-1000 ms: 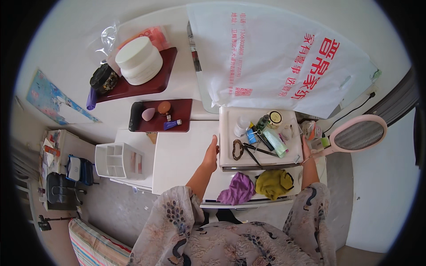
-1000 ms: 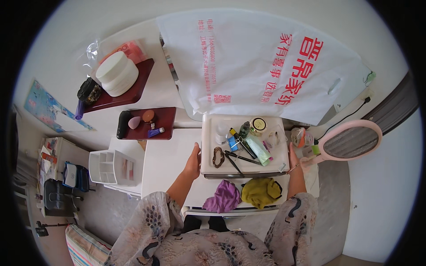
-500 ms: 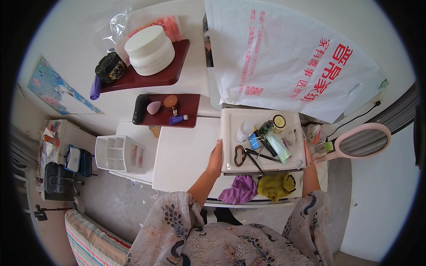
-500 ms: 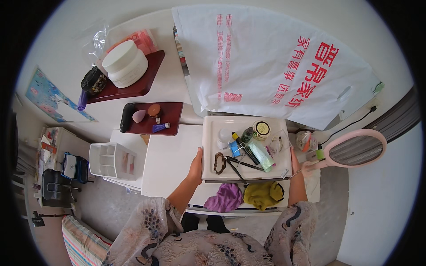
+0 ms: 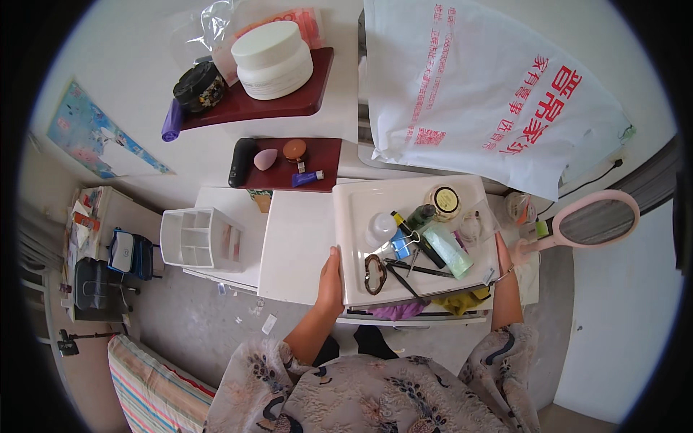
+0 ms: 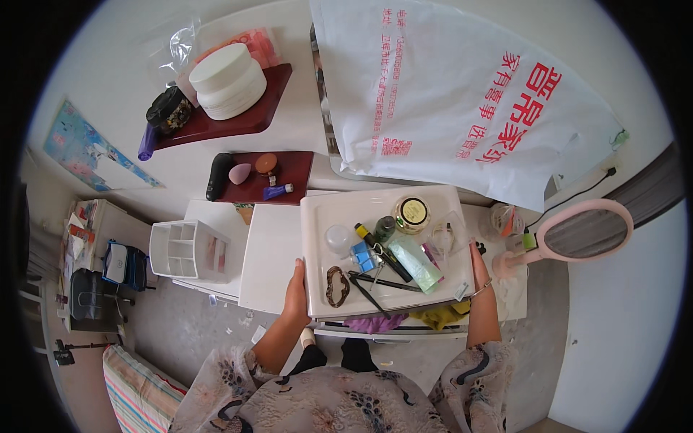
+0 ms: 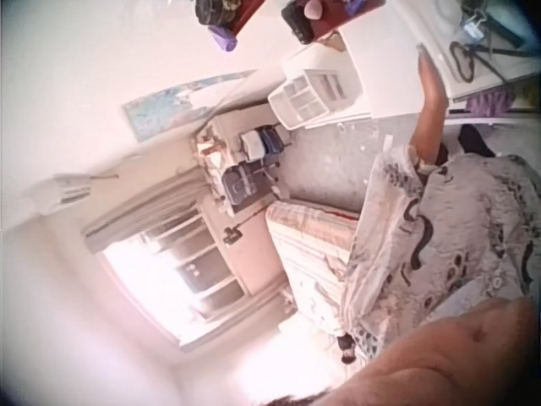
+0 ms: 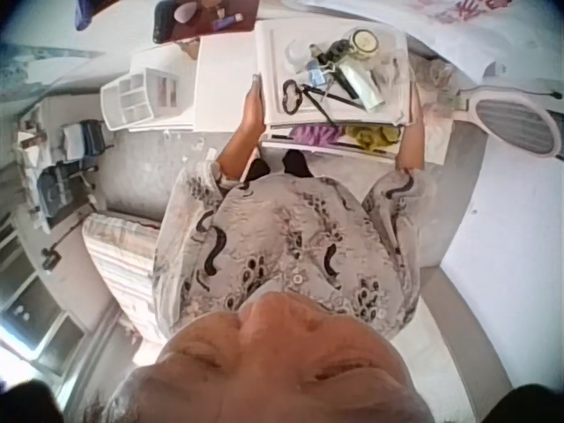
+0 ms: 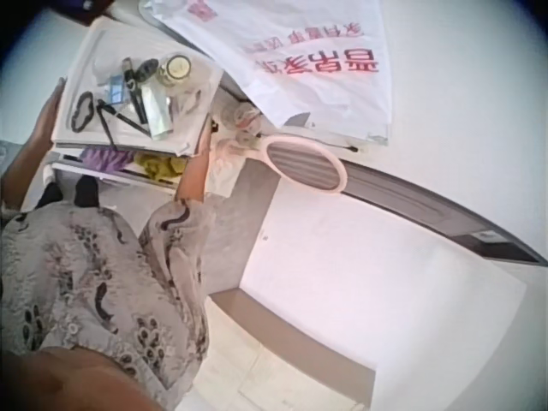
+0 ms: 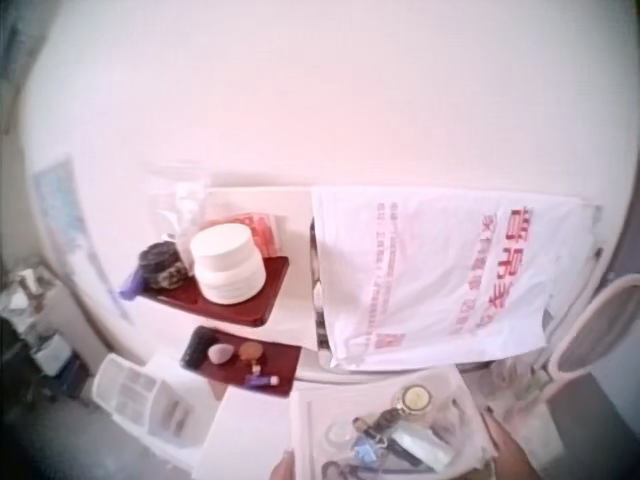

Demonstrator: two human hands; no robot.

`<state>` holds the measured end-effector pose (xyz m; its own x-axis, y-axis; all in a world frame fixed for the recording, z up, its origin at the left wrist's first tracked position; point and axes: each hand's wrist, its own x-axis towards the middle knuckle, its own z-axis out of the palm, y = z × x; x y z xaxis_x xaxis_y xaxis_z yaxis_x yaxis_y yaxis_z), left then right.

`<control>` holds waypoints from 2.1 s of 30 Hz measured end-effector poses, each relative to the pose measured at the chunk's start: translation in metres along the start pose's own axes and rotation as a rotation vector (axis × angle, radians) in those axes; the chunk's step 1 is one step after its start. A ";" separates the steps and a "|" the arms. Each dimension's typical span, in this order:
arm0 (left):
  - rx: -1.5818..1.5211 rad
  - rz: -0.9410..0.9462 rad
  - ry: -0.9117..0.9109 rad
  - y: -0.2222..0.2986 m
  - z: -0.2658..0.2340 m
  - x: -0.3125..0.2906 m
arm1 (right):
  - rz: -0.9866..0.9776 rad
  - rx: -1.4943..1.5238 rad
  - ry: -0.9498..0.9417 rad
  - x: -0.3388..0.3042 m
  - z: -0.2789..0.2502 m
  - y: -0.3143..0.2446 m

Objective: The person cleans a white plastic compartmentalized organizer with a purple cloth. They then pick up various cosmetic items, including bottles, tubes, and a compact, from a nearby surface and place them into the organizer's compartments. The person handles each item individually, wiping some with the cloth before arranging them.

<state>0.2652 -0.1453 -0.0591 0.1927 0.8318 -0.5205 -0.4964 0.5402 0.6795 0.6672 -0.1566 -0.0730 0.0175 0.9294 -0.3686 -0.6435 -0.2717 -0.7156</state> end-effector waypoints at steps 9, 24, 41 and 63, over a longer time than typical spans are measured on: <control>-0.067 0.093 0.018 0.034 -0.038 -0.041 | 0.090 0.004 0.026 -0.022 0.078 0.037; -0.033 0.012 -0.048 0.139 -0.238 -0.070 | 0.085 0.023 0.143 -0.053 0.210 0.214; 0.085 -0.032 -0.029 0.169 -0.304 -0.047 | 0.023 -0.205 0.300 -0.025 0.230 0.278; 0.107 0.068 0.719 0.405 -0.916 -0.002 | 0.366 -0.391 0.343 0.124 0.727 0.772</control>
<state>-0.7114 -0.0445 -0.2566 -0.4573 0.5943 -0.6616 -0.3950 0.5308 0.7498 -0.3834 -0.0698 -0.2399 0.1352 0.6436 -0.7534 -0.3283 -0.6883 -0.6469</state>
